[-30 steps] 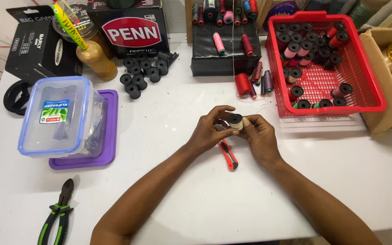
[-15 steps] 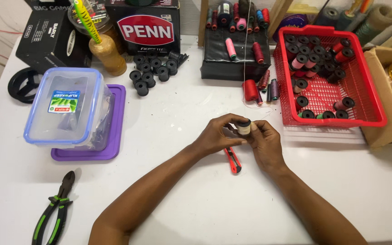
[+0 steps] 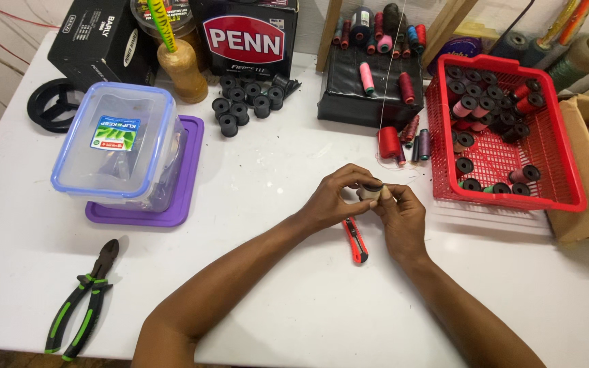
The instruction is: The person winds fishing line from a spool onto a bobbin using a utility knife to cut the line. They then place the bobbin onto a wooden winder and continue winding the line.
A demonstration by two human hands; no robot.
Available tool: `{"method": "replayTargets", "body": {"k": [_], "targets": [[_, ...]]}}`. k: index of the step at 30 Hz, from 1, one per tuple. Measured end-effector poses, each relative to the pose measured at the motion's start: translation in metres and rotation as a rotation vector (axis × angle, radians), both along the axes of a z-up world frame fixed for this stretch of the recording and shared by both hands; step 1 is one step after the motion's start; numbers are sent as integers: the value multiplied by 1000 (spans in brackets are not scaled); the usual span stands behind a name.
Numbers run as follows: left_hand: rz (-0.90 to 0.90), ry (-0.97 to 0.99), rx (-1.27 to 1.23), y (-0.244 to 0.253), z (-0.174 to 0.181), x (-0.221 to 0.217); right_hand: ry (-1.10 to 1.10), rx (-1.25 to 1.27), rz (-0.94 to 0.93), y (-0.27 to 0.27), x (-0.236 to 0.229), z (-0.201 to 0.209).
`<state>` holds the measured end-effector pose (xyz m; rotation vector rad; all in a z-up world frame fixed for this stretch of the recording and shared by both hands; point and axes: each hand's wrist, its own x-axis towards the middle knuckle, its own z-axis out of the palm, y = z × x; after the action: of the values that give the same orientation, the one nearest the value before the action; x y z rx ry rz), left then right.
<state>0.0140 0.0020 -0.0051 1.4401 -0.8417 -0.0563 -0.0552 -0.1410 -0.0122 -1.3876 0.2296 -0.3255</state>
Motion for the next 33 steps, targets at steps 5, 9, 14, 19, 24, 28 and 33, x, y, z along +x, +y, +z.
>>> {"method": "replayTargets", "body": {"k": [5,9,14,19,24,28,33], "targets": [[56,68,-54,1,-12,8,-26,-64,59,12,10,11],[125,-4,21,14,-3,15,-47,-184,153,9,27,8],[216,-29,107,22,7,16,-72,-221,165,5,35,9],[314,-49,178,40,4,16,-185,-671,-59,0,23,26],[475,-15,160,45,7,15,-124,-1269,58,8,9,26],[513,-76,138,43,7,15,74,-1446,215,30,8,34],[554,-92,136,43,8,16,380,-1342,410,26,14,40]]}}
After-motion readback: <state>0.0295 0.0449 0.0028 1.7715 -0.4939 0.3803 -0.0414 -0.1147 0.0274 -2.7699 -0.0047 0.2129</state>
